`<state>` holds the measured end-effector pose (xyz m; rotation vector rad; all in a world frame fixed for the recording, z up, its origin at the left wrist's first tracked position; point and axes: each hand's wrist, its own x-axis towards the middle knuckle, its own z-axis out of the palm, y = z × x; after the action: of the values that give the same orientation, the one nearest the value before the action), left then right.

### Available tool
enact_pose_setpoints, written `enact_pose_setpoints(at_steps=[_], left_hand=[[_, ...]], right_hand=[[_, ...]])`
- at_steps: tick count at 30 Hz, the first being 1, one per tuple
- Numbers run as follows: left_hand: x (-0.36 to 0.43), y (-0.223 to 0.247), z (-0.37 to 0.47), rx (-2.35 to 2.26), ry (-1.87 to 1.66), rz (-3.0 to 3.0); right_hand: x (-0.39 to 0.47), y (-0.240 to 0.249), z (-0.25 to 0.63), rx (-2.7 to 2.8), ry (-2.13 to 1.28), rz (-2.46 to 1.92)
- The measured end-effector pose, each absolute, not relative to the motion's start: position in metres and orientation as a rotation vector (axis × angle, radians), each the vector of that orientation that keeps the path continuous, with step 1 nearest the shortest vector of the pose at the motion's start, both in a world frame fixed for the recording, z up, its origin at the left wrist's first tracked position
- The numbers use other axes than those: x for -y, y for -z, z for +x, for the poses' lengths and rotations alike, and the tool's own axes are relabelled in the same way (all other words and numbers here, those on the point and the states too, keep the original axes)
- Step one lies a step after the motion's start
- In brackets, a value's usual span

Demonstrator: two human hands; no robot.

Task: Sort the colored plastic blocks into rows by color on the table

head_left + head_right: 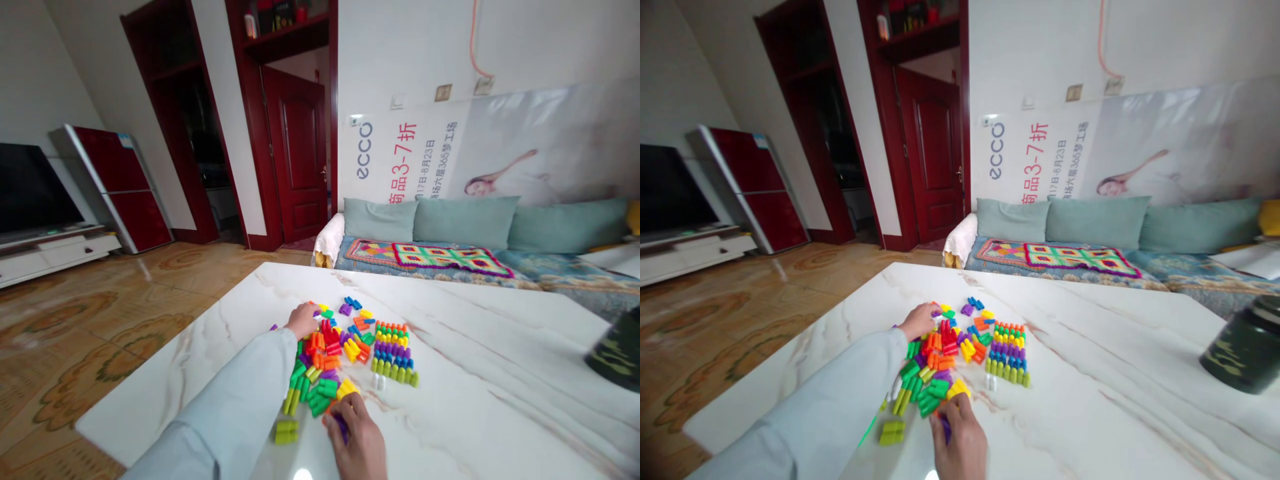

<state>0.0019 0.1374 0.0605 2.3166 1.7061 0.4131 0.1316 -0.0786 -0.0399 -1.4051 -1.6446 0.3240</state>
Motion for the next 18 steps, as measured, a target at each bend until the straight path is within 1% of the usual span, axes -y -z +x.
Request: enact_pose_setpoints(at_steps=[4, 9, 13, 18], left_hand=[[-0.164, -0.053, 0.01, -1.793, -0.245, 2.286], [-0.168, -0.044, 0.012, -1.846, -0.131, 2.271], [-0.155, -0.046, 0.012, -1.881, -0.228, 2.274], [-0.128, -0.066, -0.005, -1.835, -0.515, 2.227]], right_hand=[[0.074, 0.046, 0.129, 1.612, -0.293, -1.366], [0.075, 0.043, 0.127, 1.628, -0.314, -1.38], [0.077, 0.039, 0.129, 1.641, -0.339, -1.384], [0.079, 0.032, 0.131, 1.587, -0.415, -1.338]])
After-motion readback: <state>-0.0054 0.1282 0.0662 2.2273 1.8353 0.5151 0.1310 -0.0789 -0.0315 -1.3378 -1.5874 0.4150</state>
